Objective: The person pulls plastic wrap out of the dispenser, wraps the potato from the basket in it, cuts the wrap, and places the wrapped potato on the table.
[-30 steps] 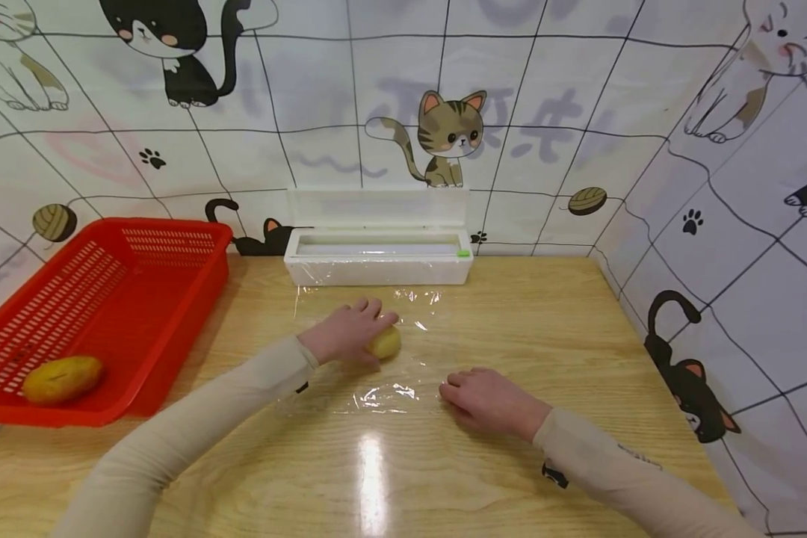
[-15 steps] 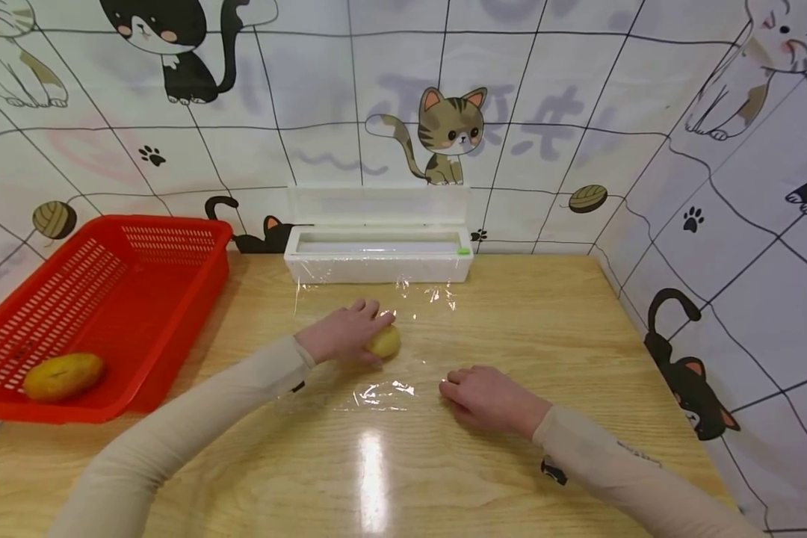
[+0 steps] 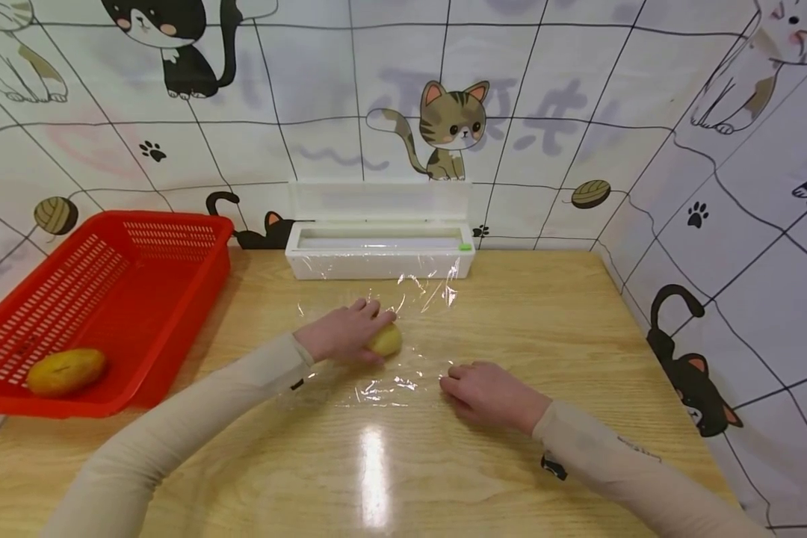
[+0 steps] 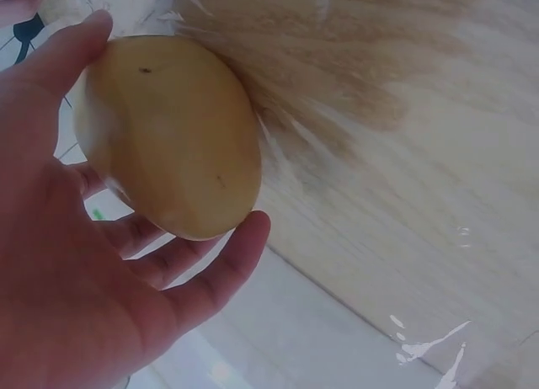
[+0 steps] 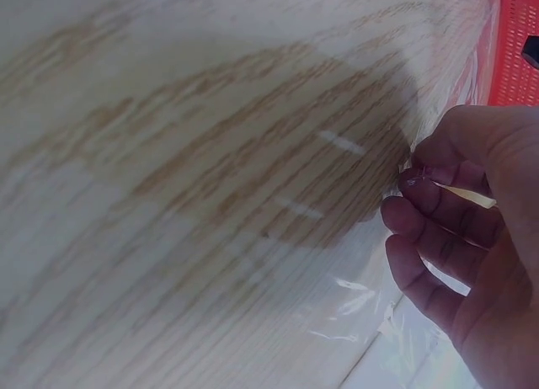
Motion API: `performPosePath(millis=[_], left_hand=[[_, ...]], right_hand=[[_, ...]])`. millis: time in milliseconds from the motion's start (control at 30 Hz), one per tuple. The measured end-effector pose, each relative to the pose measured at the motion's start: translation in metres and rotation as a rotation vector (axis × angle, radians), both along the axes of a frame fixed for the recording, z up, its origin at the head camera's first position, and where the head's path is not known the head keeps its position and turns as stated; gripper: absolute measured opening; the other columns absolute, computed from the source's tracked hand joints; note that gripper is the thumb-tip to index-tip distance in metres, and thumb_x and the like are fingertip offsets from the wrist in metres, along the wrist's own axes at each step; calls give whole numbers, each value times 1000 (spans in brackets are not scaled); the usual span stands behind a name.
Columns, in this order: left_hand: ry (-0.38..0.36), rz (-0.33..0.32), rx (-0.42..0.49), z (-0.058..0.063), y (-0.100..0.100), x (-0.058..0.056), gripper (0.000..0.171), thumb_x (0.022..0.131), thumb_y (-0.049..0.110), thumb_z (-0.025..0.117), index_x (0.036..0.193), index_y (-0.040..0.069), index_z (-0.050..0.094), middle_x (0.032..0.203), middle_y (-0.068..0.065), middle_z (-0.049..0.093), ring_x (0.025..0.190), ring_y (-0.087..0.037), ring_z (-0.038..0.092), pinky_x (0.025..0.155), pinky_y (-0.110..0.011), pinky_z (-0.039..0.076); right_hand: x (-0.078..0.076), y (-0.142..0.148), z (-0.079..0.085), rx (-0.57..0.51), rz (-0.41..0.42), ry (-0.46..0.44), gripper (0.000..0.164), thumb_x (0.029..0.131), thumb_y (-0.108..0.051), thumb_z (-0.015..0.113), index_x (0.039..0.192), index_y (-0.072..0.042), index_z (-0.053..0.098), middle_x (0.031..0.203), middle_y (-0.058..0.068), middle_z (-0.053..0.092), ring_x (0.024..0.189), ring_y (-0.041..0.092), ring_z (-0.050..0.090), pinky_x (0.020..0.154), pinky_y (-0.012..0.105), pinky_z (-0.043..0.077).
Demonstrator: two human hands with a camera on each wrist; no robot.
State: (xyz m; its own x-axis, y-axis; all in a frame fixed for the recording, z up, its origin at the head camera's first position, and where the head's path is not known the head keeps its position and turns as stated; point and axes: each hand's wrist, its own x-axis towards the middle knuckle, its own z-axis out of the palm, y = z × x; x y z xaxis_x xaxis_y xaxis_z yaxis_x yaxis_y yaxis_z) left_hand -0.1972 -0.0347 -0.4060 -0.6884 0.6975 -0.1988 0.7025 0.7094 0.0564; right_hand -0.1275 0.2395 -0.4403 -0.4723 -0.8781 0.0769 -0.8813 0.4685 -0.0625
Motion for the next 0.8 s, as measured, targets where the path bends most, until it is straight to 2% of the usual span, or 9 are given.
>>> performPosePath(millis=[267,433,533,633,700,800], left_hand=[[-19,5,35,1,-7,-4,75,86,54,65,144,15,37,121,-9,48,105,-24,49,76,-38,50],[61,36,87,6,-24,-2,64,92,51,59,135,6,41,117,-9,49,101,-23,51,76,-38,51],[142,43,122,9,-40,5,51,95,44,59,123,3,47,106,-9,50,91,-22,52,70,-36,51],[207,28,164,9,-58,15,39,92,33,65,112,3,52,96,-8,51,82,-23,52,65,-36,49],[207,16,193,8,-70,24,32,90,28,69,105,3,55,91,-7,52,79,-23,53,62,-37,49],[147,1,217,3,-83,38,30,87,27,72,98,5,55,86,-4,51,74,-22,51,59,-36,47]], right_hand=[[0,2,-1,-16,9,16,15,83,-9,70,85,-13,56,73,-8,42,61,10,43,57,29,44],[0,2,-1,-26,-1,-7,15,83,-10,70,84,-14,55,73,-9,42,60,8,42,57,27,44],[-1,1,0,-42,-11,-33,18,83,-9,70,82,-15,53,73,-10,40,58,5,37,54,24,40],[-2,1,6,-65,-21,-37,22,82,-7,70,80,-15,50,72,-11,37,58,4,34,53,21,37],[-3,1,10,-87,-31,-40,24,81,-4,70,79,-15,49,71,-11,37,58,4,33,52,20,36],[-6,2,17,-117,-61,-59,24,82,-3,70,80,-16,51,73,-11,41,59,2,36,52,19,37]])
